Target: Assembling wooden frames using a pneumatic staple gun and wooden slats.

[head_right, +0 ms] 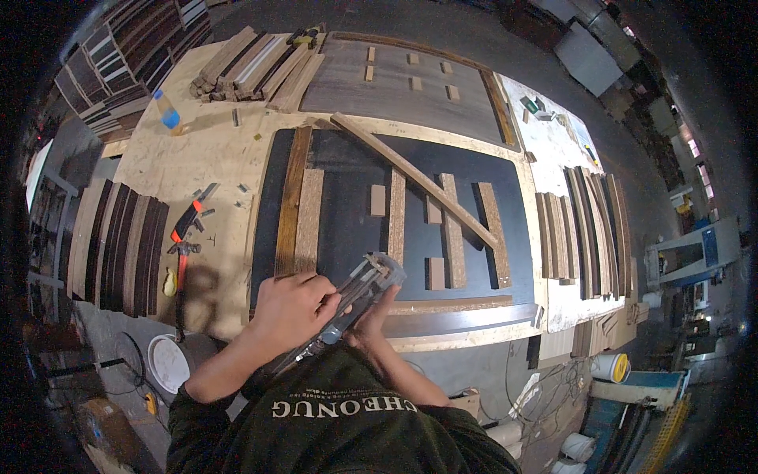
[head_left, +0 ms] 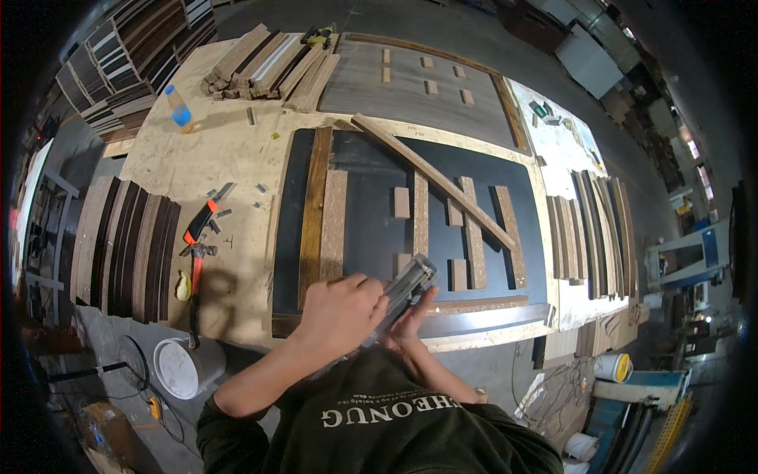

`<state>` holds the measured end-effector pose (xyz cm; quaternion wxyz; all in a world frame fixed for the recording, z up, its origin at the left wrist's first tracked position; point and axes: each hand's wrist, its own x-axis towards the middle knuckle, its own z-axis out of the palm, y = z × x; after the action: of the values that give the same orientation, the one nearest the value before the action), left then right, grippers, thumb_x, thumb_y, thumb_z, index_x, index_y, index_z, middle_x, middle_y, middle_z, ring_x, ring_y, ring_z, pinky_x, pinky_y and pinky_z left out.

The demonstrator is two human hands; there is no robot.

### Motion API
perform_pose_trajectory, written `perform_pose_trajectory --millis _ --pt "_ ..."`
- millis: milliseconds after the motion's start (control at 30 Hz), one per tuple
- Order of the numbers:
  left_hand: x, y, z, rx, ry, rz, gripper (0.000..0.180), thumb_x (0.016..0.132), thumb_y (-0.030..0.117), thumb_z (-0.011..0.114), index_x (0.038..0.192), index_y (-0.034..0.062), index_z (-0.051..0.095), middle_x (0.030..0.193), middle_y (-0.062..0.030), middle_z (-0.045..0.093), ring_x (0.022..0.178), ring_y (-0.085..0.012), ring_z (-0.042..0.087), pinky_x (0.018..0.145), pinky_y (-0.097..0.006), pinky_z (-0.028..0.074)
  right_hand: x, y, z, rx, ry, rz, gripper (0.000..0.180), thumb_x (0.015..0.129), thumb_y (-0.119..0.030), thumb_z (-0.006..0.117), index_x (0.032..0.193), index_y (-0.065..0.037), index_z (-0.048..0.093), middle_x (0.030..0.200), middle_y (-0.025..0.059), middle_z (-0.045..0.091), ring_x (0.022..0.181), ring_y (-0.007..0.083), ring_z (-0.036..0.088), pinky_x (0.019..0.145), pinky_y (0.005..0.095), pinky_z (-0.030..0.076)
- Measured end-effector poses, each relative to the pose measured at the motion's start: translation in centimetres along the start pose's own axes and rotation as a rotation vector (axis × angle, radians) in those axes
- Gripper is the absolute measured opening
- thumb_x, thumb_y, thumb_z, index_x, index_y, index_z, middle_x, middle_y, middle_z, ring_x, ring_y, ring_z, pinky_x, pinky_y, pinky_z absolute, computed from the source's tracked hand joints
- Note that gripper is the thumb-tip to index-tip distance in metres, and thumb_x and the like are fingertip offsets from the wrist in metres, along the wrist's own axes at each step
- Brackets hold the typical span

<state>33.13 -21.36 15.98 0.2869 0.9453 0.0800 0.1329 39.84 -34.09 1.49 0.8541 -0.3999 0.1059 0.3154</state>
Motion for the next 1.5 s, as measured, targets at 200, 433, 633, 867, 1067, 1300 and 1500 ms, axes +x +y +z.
perform_pose_trajectory --millis 200,433,633,867,1067,1300,1500 --pt "-0.4 -0.3 0.3 0.060 0.034 -0.010 0.012 0.073 0.015 0.066 0.070 0.0084 0.057 0.064 -0.0069 0.059 0.058 -0.0269 0.062 0.052 -0.038 0.048 -1.4 -1.0 1.8 -0.020 0.013 -0.029 0.077 0.080 -0.076 0.040 0.111 -0.008 0.054 0.095 0.0074 0.062 0.083 0.0193 0.060 0.075 0.0323 0.050" --pt "-0.9 -0.6 -0.6 0.075 0.014 0.004 0.012 0.069 0.013 0.068 0.069 0.0091 0.057 0.068 -0.0057 0.060 0.063 -0.0249 0.063 0.055 -0.035 0.049 -0.9 -1.0 1.9 -0.022 0.067 -0.006 0.078 0.077 -0.079 0.040 0.104 -0.008 0.057 0.091 0.0068 0.062 0.086 0.0199 0.060 0.076 0.0323 0.050" --pt "-3.4 -2.1 -4.9 -0.188 -0.040 -0.154 0.008 0.070 0.009 0.067 0.073 0.0078 0.059 0.073 -0.0049 0.063 0.062 -0.0194 0.063 0.058 -0.029 0.049 -0.4 -1.6 1.3 0.043 0.003 0.139 0.080 0.062 -0.089 0.045 0.079 -0.012 0.053 0.068 0.0010 0.050 0.068 0.0157 0.049 0.064 0.0296 0.041" --pt "-7.5 -7.6 -2.6 -0.760 0.156 -0.432 0.008 0.074 -0.005 0.061 0.074 0.0002 0.055 0.067 -0.0030 0.058 0.061 -0.0053 0.054 0.056 -0.021 0.043 1.0 -1.9 -0.4 0.442 -0.188 0.346 0.085 0.053 -0.098 0.031 0.066 -0.015 0.037 0.060 -0.0024 0.027 0.055 0.0143 0.028 0.055 0.0280 0.028" --pt "-10.0 -9.2 0.8 -0.959 0.328 -0.554 0.008 0.080 -0.005 0.058 0.083 0.0003 0.053 0.073 -0.0030 0.058 0.065 -0.0071 0.052 0.061 -0.021 0.044 1.2 -2.1 0.5 0.472 -0.200 0.355 0.084 0.055 -0.097 0.032 0.067 -0.015 0.042 0.059 -0.0015 0.035 0.054 0.0144 0.036 0.053 0.0287 0.033" --pt "-13.3 -14.2 4.4 -1.434 0.619 -0.700 0.030 0.084 0.004 0.055 0.113 -0.0015 0.058 0.077 -0.0052 0.058 0.066 -0.0128 0.056 0.062 -0.025 0.047 2.4 -3.0 5.5 0.017 -0.020 0.259 0.072 0.067 -0.084 0.047 0.065 -0.013 0.046 0.057 0.0021 0.043 0.056 0.0198 0.045 0.057 0.0318 0.039" --pt "-17.3 -15.7 7.6 -1.245 0.727 -0.879 0.024 0.090 0.007 0.051 0.111 -0.0015 0.059 0.084 -0.0030 0.058 0.067 -0.0093 0.055 0.061 -0.024 0.048 4.9 -0.3 10.3 -0.235 -0.139 0.347 0.045 0.081 -0.056 0.062 0.081 -0.011 0.056 0.064 0.0043 0.054 0.062 0.0207 0.054 0.060 0.0343 0.046"
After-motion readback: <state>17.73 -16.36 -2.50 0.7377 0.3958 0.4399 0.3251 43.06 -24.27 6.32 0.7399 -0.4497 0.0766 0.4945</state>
